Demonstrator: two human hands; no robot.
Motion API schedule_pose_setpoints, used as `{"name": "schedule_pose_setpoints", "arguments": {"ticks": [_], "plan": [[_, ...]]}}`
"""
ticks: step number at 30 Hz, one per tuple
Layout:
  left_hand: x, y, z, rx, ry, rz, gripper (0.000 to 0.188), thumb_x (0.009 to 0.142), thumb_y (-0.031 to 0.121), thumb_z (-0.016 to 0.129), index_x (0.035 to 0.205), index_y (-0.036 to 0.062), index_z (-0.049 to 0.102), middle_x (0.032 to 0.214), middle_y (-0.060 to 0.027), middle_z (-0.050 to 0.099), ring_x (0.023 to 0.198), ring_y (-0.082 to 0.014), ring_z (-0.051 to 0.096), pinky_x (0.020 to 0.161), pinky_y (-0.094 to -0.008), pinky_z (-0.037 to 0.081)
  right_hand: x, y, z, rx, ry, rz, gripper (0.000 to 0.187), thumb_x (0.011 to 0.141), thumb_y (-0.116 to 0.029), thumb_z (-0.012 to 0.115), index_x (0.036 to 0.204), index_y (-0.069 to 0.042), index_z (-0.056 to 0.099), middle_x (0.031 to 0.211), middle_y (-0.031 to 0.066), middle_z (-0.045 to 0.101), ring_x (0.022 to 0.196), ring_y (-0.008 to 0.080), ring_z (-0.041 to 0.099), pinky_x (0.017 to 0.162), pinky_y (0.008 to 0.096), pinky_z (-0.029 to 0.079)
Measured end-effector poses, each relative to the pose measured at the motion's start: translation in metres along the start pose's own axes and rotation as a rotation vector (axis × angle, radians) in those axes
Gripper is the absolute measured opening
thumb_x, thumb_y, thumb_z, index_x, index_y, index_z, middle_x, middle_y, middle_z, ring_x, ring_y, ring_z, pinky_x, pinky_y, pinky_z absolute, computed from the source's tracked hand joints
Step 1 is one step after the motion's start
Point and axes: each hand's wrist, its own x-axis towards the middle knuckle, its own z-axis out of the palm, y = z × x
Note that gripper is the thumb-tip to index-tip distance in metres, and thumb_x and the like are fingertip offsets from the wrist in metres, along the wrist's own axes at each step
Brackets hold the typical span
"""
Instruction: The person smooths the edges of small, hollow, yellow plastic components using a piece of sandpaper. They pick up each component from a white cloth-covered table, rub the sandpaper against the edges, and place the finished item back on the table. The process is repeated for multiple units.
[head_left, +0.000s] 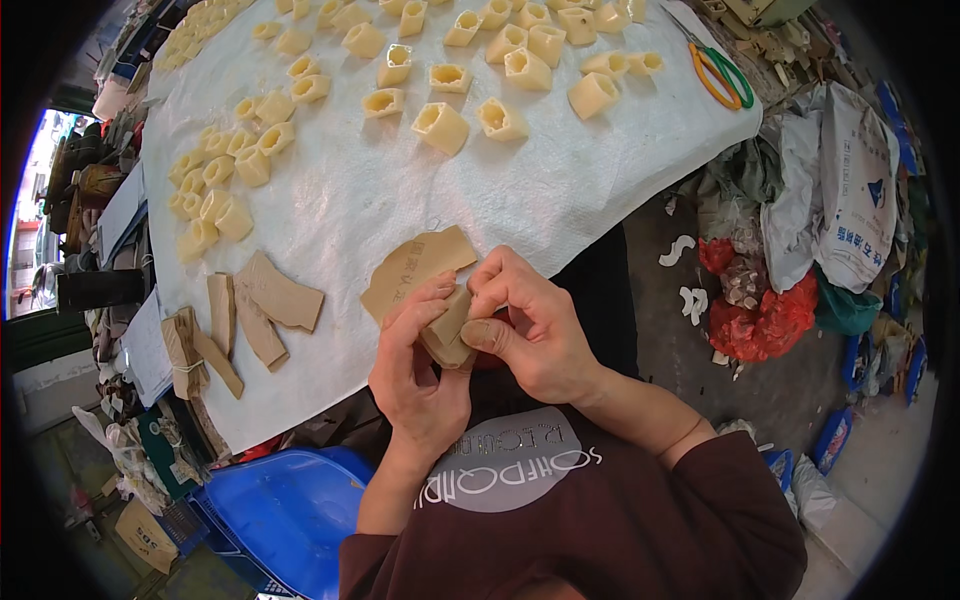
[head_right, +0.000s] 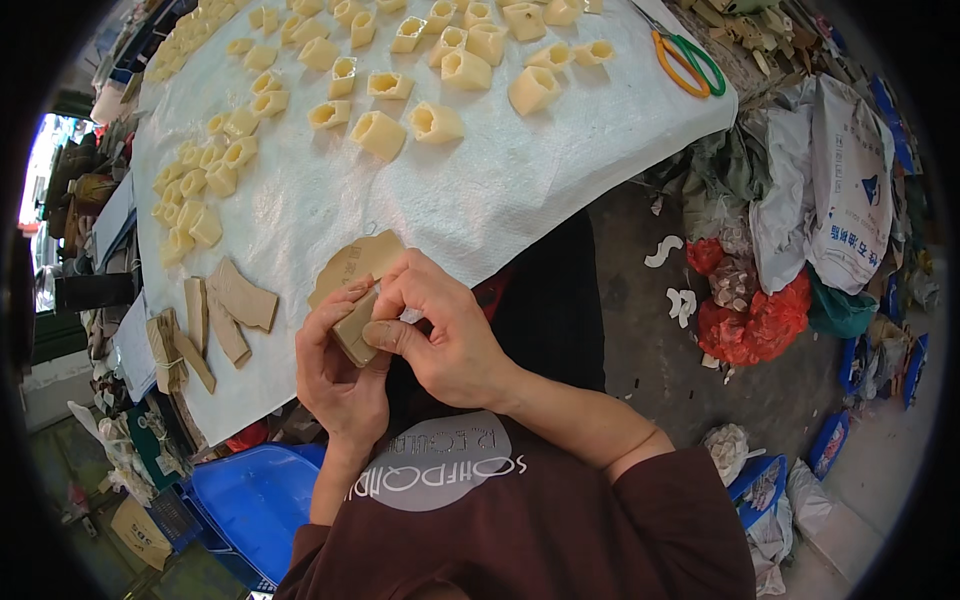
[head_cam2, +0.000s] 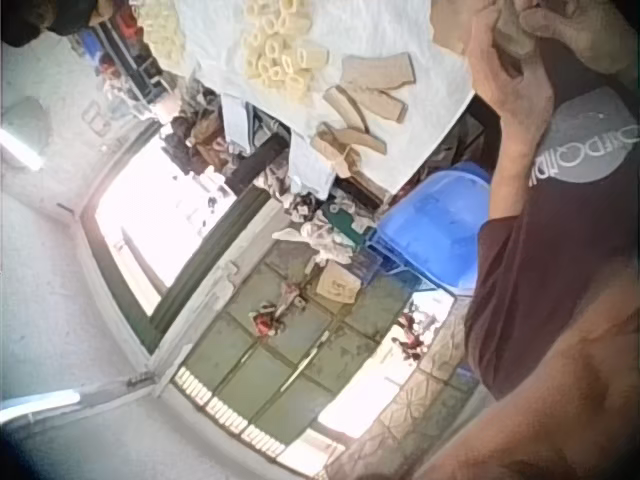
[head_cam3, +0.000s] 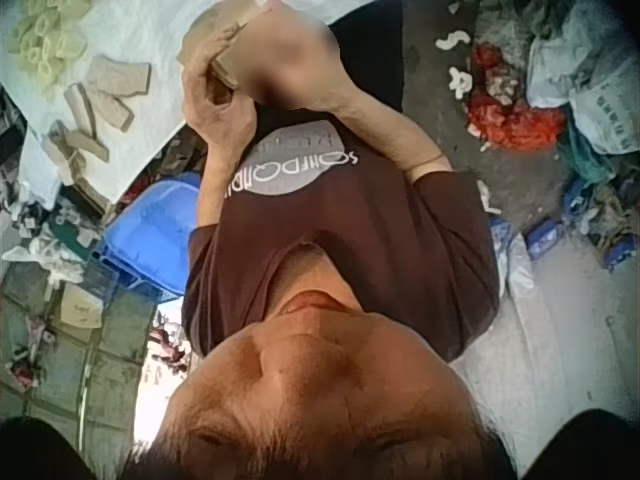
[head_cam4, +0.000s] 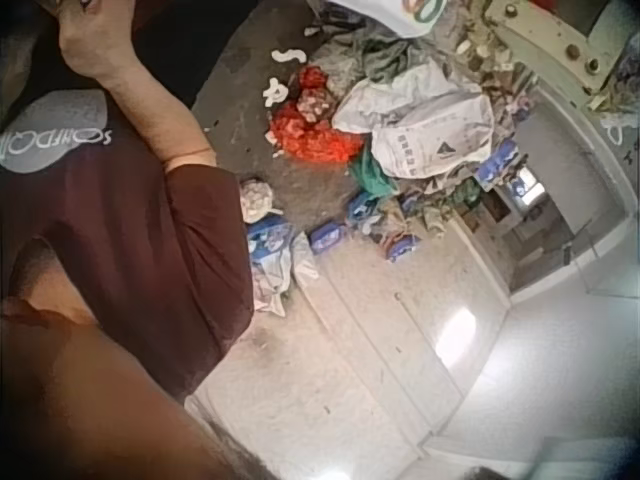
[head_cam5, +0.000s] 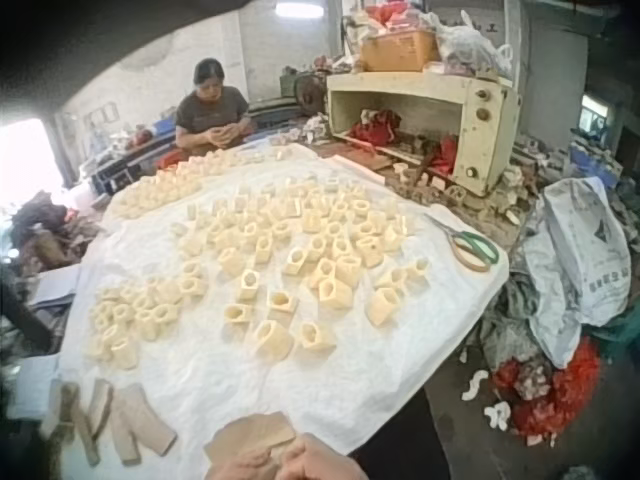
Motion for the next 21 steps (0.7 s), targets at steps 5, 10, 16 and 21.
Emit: {"name": "schedule_pose_setpoints", "arguments": {"ticks": [5, 10, 16, 21], "plan": [[0.003, -0.001, -0.001, 0.077, 0.005, 0.085, 0.045, 0.072, -0.004, 0.068, 0.108, 0.0015, 0.042, 0.115, -0.018, 0.049, 0.109, -0.0291, 0.051, 0.092, -0.0382, 0.043, -0.002, 0.008, -0.004, 0.032, -0.009, 0.067, 0.014, 0.077, -0.008, 0.065, 0.075, -0.004, 0.052, 0.077, 0.0013, 0.049, 0.07, 0.0093, 0.048, 0.062, 0.0238, 0.04], [0.0, -0.003, 0.005, -0.032, 0.062, 0.092, 0.042, 0.073, -0.002, 0.068, 0.106, 0.0022, 0.041, 0.114, -0.0177, 0.049, 0.111, -0.032, 0.05, 0.091, -0.0388, 0.043, -0.003, 0.016, -0.014, 0.149, -0.13, 0.138, 0.016, 0.082, -0.013, 0.063, 0.078, -0.004, 0.05, 0.076, -0.0015, 0.048, 0.068, 0.0045, 0.044, 0.058, 0.0204, 0.038], [-0.001, -0.002, 0.008, -0.06, 0.088, 0.07, 0.044, 0.073, 0.001, 0.069, 0.106, 0.0028, 0.04, 0.113, -0.0179, 0.049, 0.111, -0.0328, 0.049, 0.091, -0.0388, 0.045, -0.003, 0.013, -0.012, 0.065, -0.097, 0.049, 0.016, 0.085, -0.014, 0.058, 0.079, -0.004, 0.048, 0.075, -0.0017, 0.045, 0.067, 0.0052, 0.041, 0.059, 0.0207, 0.036], [-0.001, -0.001, 0.009, -0.127, 0.105, 0.061, 0.043, 0.073, 0.002, 0.069, 0.105, 0.0023, 0.04, 0.113, -0.0179, 0.049, 0.111, -0.0331, 0.049, 0.092, -0.0408, 0.044, -0.004, 0.006, -0.005, 0.195, -0.066, 0.137, 0.017, 0.087, -0.015, 0.056, 0.078, -0.004, 0.047, 0.073, -0.0013, 0.046, 0.068, 0.0048, 0.041, 0.059, 0.0202, 0.036]]}}
